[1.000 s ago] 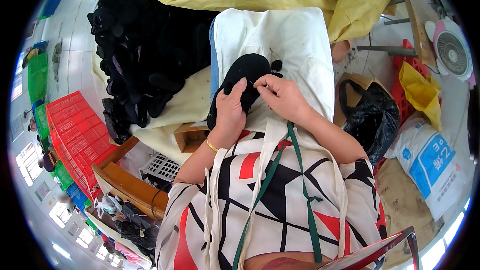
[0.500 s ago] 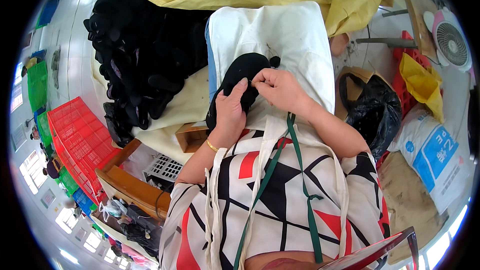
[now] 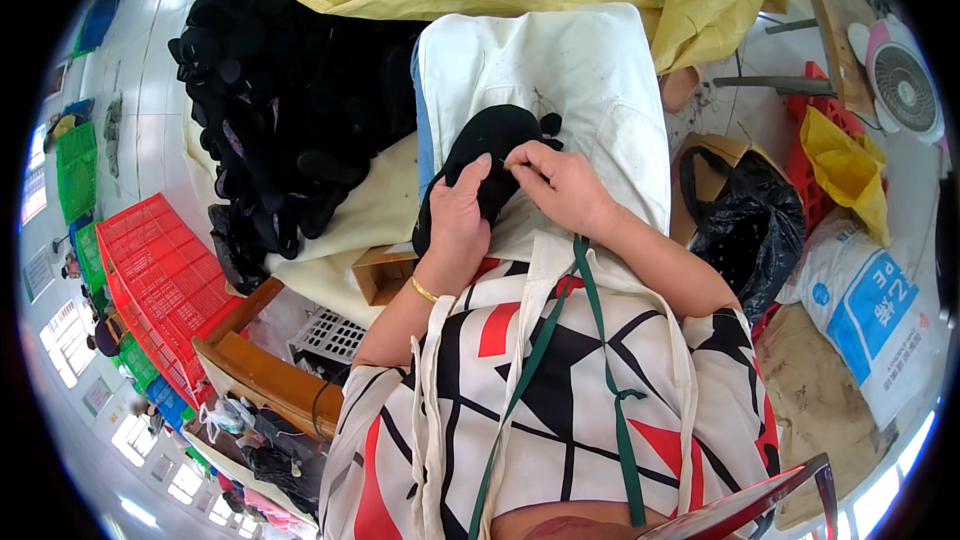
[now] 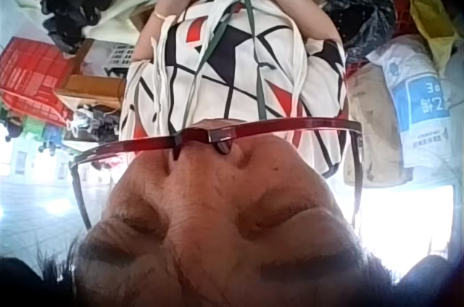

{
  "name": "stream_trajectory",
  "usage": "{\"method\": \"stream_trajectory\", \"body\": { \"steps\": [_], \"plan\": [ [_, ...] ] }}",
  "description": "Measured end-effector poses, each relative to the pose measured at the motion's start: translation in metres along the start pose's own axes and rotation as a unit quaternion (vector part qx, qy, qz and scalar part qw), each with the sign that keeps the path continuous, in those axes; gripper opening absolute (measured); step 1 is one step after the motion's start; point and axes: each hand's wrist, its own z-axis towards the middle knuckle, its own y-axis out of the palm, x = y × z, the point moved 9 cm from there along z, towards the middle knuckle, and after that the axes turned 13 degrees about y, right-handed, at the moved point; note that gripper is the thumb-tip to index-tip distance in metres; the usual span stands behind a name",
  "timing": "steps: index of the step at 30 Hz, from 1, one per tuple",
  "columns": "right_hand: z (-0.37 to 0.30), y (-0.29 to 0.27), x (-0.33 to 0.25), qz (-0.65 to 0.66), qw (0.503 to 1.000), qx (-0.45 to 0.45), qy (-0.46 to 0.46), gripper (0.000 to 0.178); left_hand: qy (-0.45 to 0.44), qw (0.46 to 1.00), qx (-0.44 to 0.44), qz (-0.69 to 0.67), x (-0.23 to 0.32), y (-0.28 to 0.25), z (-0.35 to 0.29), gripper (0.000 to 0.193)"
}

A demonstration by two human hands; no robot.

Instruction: The person sits and sews a black shoe using a needle and thread, repeatedly pulling the thread through the shoe's upper. They briefly remove and put on glasses around 01:02 before continuing to sew the same shoe.

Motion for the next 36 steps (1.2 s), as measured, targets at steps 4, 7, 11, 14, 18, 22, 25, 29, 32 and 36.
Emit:
{"method": "stream_trajectory", "body": {
  "steps": [4, 7, 11, 14, 18, 22, 25, 29, 32, 36],
  "plan": [
    [0.0, 0.002, 0.002, -0.016, 1.0, 0.007, -0.014, 0.012, -0.009, 1.0, 0.011, 0.002, -0.001, -0.004, 0.002, 0.023],
    [-0.002, 0.004, 0.001, -0.028, 0.999, 0.023, -0.034, 0.012, -0.028, 0.999, 0.018, -0.001, 0.0, -0.005, 0.001, 0.022],
    [-0.001, 0.006, -0.002, -0.047, 0.998, 0.04, -0.03, 0.011, -0.027, 0.999, 0.026, -0.002, -0.005, -0.01, 0.004, 0.019],
    [0.005, 0.008, -0.006, 0.001, 0.999, 0.027, 0.035, 0.012, -0.002, 1.0, -0.022, -0.004, -0.008, -0.004, 0.003, 0.017],
    [0.02, 0.007, -0.006, 0.027, 0.995, -0.041, 0.084, 0.014, 0.019, 0.998, -0.056, 0.008, -0.01, 0.003, -0.003, 0.018],
    [0.016, -0.021, -0.047, -0.139, 0.983, 0.072, -0.092, 0.012, 0.035, 0.997, -0.05, 0.039, -0.008, 0.006, -0.007, 0.02],
    [0.007, -0.009, -0.052, -0.2, 0.973, 0.048, -0.109, 0.011, 0.019, 0.99, -0.084, 0.11, -0.013, 0.001, -0.01, 0.019],
    [0.011, -0.022, -0.038, -0.081, 0.981, 0.123, -0.124, 0.01, 0.073, 0.966, -0.112, 0.223, -0.005, 0.009, -0.01, 0.017],
    [0.019, -0.051, -0.023, 0.134, 0.98, 0.143, -0.042, 0.014, 0.148, 0.892, -0.182, 0.386, 0.007, 0.019, 0.0, 0.028],
    [0.008, -0.07, -0.01, 0.431, 0.899, -0.015, 0.084, 0.018, 0.276, 0.723, -0.343, 0.532, 0.05, 0.08, 0.016, 0.033]
  ]
}}
